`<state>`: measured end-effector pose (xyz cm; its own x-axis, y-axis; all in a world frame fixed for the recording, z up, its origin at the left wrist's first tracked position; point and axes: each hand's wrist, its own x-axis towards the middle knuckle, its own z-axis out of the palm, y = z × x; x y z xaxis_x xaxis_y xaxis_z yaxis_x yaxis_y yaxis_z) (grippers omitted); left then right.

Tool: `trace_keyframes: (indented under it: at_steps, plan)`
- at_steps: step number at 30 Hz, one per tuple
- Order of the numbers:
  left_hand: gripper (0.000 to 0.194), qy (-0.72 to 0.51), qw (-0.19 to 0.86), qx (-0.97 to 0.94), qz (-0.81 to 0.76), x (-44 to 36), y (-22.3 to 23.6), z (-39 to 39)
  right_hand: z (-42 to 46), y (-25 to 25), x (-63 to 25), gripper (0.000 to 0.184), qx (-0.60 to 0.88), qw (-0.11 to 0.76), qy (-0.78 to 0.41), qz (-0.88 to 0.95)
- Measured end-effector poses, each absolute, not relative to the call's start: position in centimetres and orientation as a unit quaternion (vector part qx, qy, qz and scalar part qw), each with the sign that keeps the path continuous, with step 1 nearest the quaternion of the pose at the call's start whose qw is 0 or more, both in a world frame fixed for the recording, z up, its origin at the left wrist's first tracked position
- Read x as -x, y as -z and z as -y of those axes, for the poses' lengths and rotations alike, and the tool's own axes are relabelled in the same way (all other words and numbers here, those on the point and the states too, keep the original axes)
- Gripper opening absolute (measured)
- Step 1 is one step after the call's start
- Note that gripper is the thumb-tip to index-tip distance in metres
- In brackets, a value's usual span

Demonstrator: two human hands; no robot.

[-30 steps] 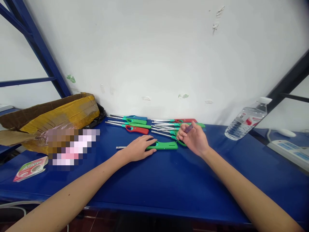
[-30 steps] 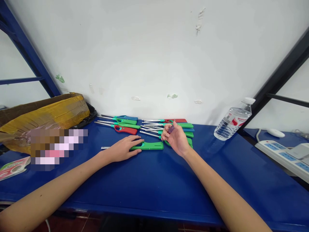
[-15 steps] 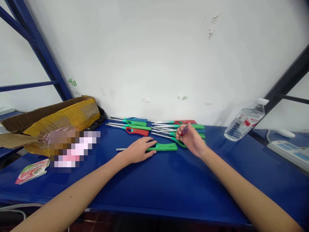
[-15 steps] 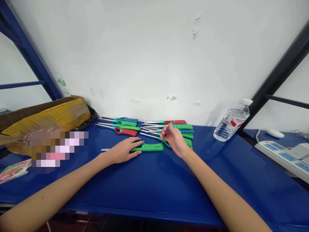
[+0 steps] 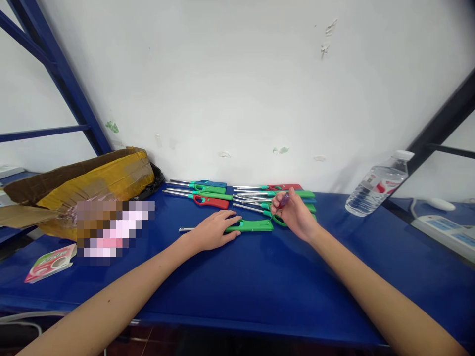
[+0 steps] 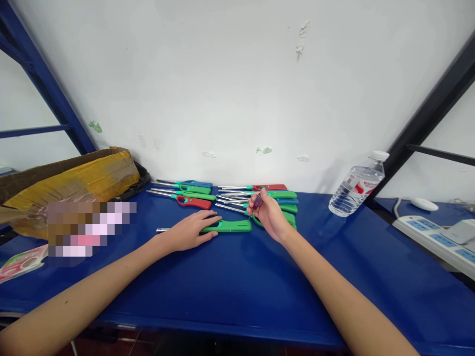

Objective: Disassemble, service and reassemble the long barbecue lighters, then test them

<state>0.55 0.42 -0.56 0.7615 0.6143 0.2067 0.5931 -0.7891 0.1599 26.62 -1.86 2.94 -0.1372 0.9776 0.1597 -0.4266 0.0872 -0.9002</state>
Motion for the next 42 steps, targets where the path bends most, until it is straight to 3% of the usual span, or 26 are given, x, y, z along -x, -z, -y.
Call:
trace_keyframes:
  at_steps: [42]
  plan:
    - [0.049,-0.122,0.029,-0.939,-0.321,-0.58,0.67,-0.42,1.66,-2.63,-26.84,0.048,0.309,0.575,-0.606,0.454]
